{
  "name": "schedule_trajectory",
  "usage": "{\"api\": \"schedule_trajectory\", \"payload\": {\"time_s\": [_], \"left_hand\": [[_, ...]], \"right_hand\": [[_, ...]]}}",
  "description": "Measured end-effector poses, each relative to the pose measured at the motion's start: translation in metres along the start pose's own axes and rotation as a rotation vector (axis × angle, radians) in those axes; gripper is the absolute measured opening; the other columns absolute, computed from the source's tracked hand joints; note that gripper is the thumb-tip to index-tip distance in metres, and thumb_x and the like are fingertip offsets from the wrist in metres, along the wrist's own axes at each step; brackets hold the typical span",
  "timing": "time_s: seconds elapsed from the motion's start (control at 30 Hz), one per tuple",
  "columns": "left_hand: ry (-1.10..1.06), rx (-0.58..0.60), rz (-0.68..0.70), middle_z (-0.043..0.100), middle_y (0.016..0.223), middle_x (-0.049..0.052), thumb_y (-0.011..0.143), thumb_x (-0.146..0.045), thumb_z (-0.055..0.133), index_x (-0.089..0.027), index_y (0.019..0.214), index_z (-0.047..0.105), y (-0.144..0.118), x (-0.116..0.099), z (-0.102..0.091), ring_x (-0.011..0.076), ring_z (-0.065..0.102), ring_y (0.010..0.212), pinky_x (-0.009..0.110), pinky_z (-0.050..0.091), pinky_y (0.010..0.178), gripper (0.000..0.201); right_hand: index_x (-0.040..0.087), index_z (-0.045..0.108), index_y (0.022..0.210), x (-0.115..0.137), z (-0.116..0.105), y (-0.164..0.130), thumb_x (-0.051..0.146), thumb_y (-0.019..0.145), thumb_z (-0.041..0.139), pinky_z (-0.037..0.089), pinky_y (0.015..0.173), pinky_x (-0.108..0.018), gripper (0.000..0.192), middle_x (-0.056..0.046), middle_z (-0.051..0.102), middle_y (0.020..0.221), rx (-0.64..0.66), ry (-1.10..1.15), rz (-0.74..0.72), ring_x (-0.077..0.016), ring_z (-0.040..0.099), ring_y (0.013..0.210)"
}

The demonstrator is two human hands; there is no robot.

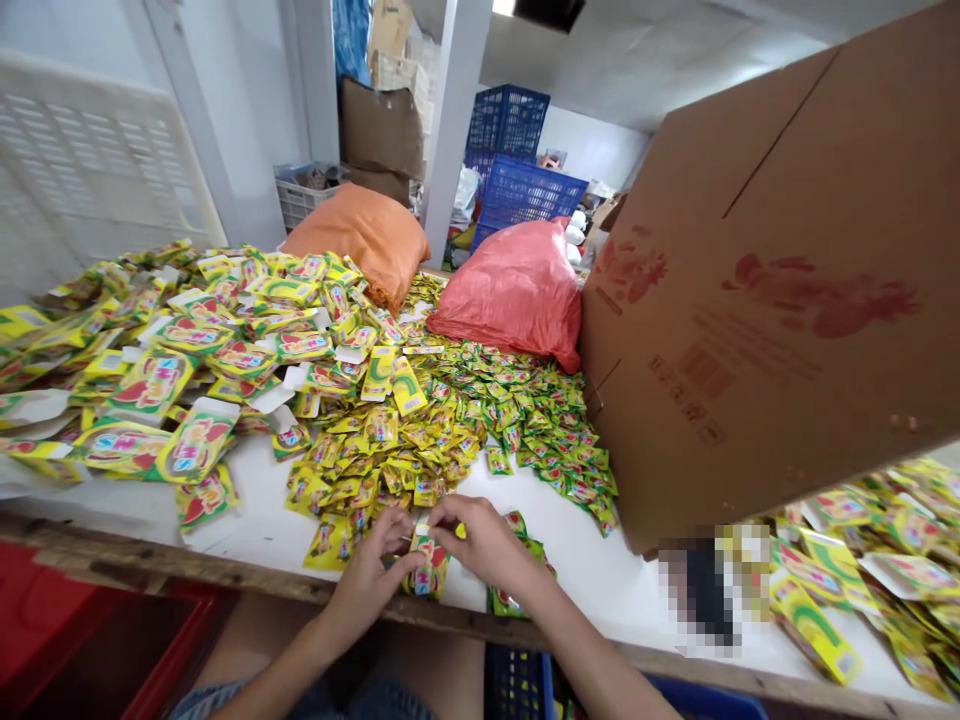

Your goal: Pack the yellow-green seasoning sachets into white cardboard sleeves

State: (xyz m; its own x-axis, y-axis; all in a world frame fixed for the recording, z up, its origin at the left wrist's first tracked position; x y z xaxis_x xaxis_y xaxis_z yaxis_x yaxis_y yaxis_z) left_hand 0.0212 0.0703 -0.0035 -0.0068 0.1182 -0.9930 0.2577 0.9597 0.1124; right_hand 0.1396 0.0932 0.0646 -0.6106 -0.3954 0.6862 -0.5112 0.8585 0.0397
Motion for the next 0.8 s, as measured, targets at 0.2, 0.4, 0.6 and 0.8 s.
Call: {"api": "schedule_trajectory", "payload": {"time_s": [0.2,0.4,0.6,0.8], "left_hand": [[-0.027,0.008,0.008,0.052,0.091,0.001,0.078,-0.026,0.058,-0.022,0.096,0.041,0.001,0.000,0.001,0.0169,0.059,0.087,0.028,0.045,0.081,0.025],[-0.048,-0.017,-0.006,0.054,0.089,0.000,0.075,-0.024,0.061,-0.022,0.096,0.042,0.000,0.000,0.000,0.0161,0.060,0.085,0.027,0.046,0.079,0.028],[-0.025,-0.040,0.017,0.058,0.104,0.004,0.078,-0.023,0.058,-0.022,0.107,0.047,0.000,-0.003,-0.002,0.0173,0.058,0.095,0.028,0.046,0.084,0.032],[0.072,-0.035,0.083,0.064,0.106,0.004,0.083,-0.026,0.053,-0.023,0.102,0.062,0.001,-0.012,-0.006,0.0186,0.057,0.101,0.029,0.041,0.090,0.021]], "right_hand": [[0.019,0.060,0.082,0.005,-0.002,0.001,0.015,0.081,0.053,0.043,0.062,-0.020,0.008,0.000,0.063,0.075,0.022,-0.003,-0.041,-0.0122,0.059,0.068],[0.019,0.062,0.084,0.019,-0.006,-0.002,0.012,0.080,0.051,0.042,0.065,-0.021,0.013,-0.001,0.062,0.079,0.050,-0.088,-0.099,-0.0126,0.058,0.071],[0.020,0.063,0.087,0.023,-0.006,-0.007,0.013,0.080,0.052,0.045,0.069,-0.024,0.015,-0.002,0.064,0.083,-0.005,-0.013,-0.089,-0.0145,0.059,0.076],[0.019,0.062,0.092,-0.019,0.015,-0.036,0.026,0.081,0.058,0.049,0.075,-0.029,0.013,-0.005,0.066,0.089,-0.380,0.341,0.123,-0.0180,0.062,0.083]]}}
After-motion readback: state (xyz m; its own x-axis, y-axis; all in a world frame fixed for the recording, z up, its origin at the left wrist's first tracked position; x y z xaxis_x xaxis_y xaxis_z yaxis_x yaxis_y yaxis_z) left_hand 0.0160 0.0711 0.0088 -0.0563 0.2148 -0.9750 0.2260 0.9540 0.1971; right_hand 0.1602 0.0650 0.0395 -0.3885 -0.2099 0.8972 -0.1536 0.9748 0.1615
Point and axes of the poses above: each hand's wrist, its own y-axis towards the middle knuckle, its own z-axis out of the palm, x = y × z, the point moved 7 cm from there along y, towards the middle knuckle
